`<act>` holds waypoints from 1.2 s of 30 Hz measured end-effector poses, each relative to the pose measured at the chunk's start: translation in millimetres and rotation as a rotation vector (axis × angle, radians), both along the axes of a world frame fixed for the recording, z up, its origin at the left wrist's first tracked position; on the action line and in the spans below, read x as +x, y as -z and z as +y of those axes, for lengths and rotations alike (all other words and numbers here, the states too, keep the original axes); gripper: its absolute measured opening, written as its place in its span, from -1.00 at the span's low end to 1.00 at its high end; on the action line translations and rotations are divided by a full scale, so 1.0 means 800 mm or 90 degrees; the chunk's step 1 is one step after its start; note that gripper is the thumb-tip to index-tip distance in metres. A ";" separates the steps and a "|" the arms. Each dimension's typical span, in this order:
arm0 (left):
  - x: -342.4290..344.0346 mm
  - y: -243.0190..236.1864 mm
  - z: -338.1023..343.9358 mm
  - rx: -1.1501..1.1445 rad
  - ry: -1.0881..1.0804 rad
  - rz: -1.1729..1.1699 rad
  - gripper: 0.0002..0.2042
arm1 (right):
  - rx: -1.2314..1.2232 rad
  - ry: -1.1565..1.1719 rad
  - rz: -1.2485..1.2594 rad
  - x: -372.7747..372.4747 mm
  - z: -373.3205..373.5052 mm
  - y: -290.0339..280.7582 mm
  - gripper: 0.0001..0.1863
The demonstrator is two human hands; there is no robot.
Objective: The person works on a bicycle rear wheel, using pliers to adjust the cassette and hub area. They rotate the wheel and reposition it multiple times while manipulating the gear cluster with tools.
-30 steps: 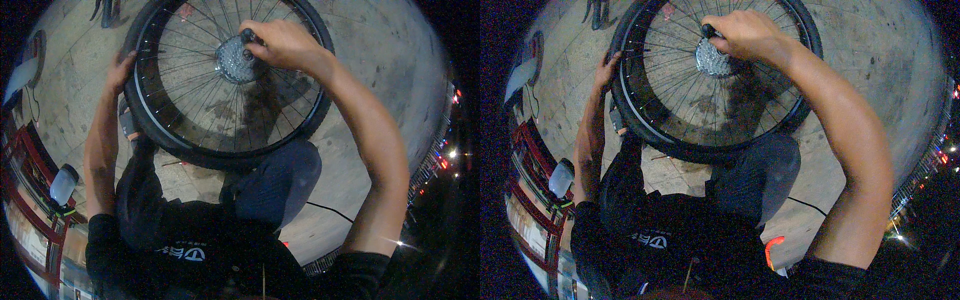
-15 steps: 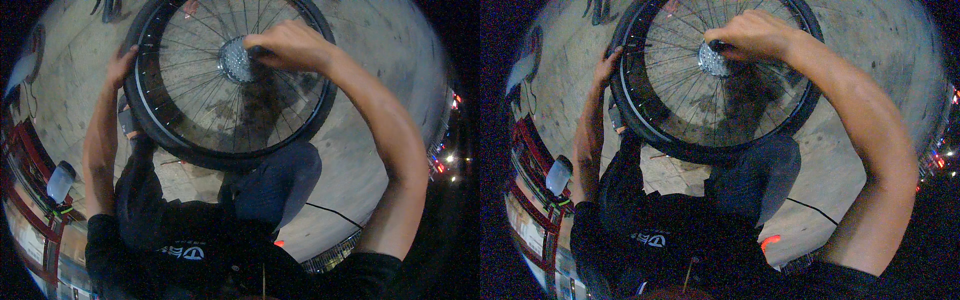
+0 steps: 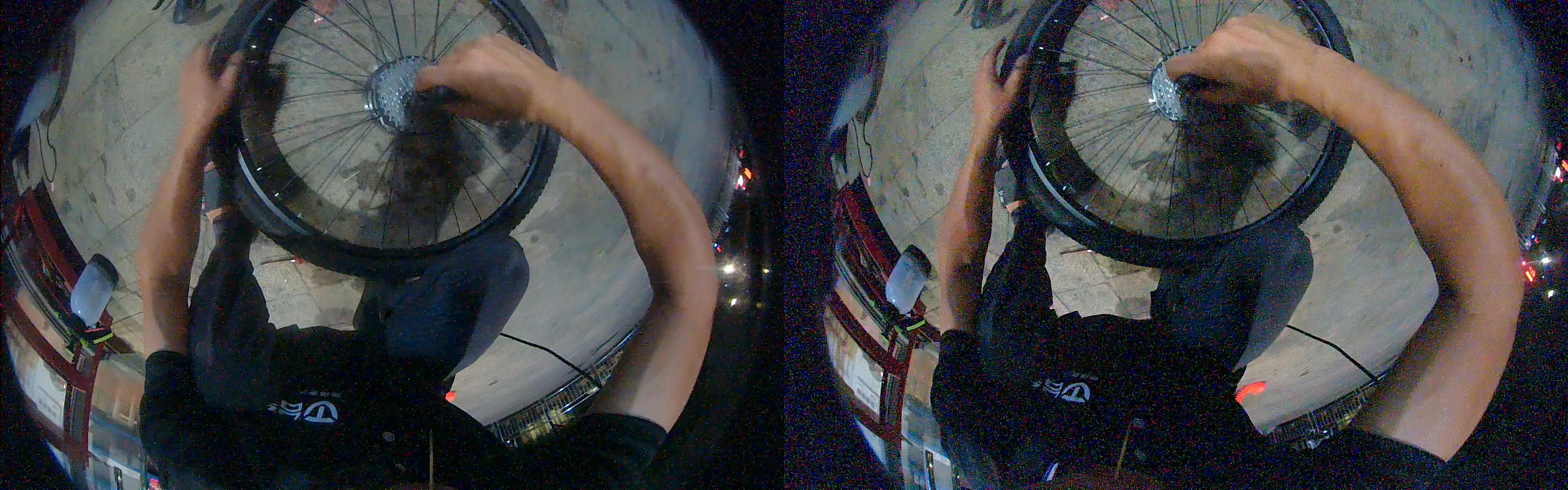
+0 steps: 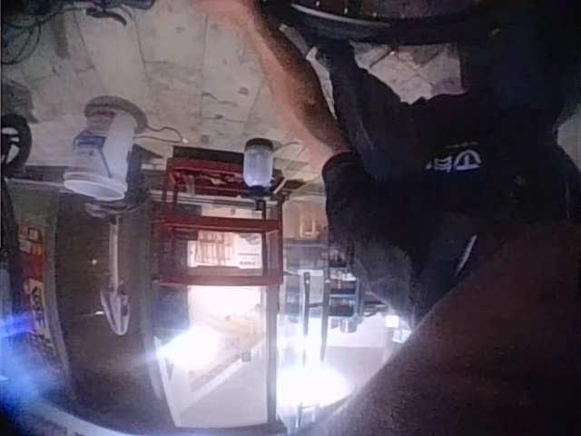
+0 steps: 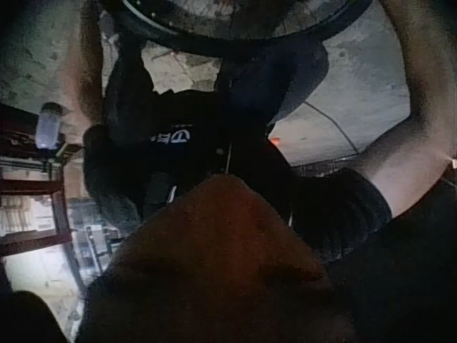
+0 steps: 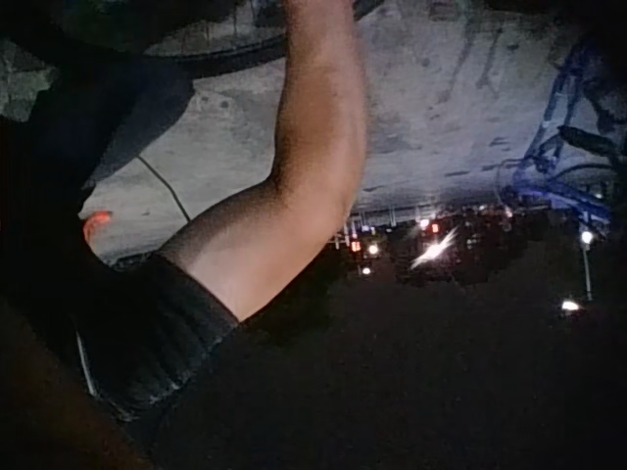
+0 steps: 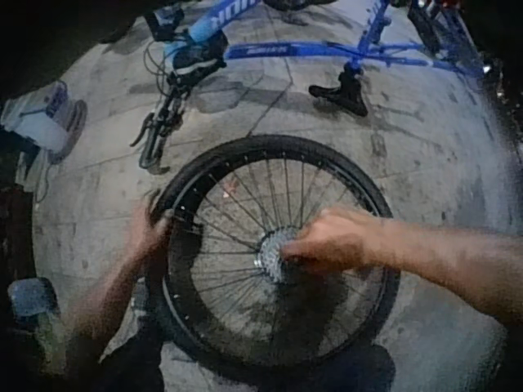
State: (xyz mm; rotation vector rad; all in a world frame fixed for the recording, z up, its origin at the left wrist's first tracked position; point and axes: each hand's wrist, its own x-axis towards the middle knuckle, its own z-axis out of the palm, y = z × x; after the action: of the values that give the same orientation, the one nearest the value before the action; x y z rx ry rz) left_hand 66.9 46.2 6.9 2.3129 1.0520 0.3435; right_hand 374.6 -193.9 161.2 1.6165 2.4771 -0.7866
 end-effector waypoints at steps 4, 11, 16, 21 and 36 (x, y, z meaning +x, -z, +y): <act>0.081 -0.050 -0.117 0.036 0.311 -0.153 -0.37 | -0.026 -0.002 -0.047 -0.005 0.004 -0.007 -0.61; 0.163 -0.001 -0.227 -0.046 0.359 -0.071 -0.11 | 0.020 0.003 0.004 -0.007 0.006 0.000 -0.61; 0.174 0.012 -0.219 -0.116 0.364 -0.140 -0.18 | 0.025 0.013 0.022 -0.001 0.004 -0.006 -0.59; 0.181 0.013 -0.222 -0.140 0.376 -0.136 -0.22 | 0.012 0.014 0.009 0.003 0.001 -0.012 -0.57; 0.191 0.027 -0.206 -0.097 0.505 -0.166 -0.18 | -0.046 -0.057 -0.007 0.012 -0.003 -0.021 -0.47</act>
State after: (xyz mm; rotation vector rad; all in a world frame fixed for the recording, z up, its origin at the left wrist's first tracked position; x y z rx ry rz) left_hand 219.7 -118.9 -14.7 2.2579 -0.0018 0.2199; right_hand 384.0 -196.4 177.9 1.4716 2.4641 -0.8429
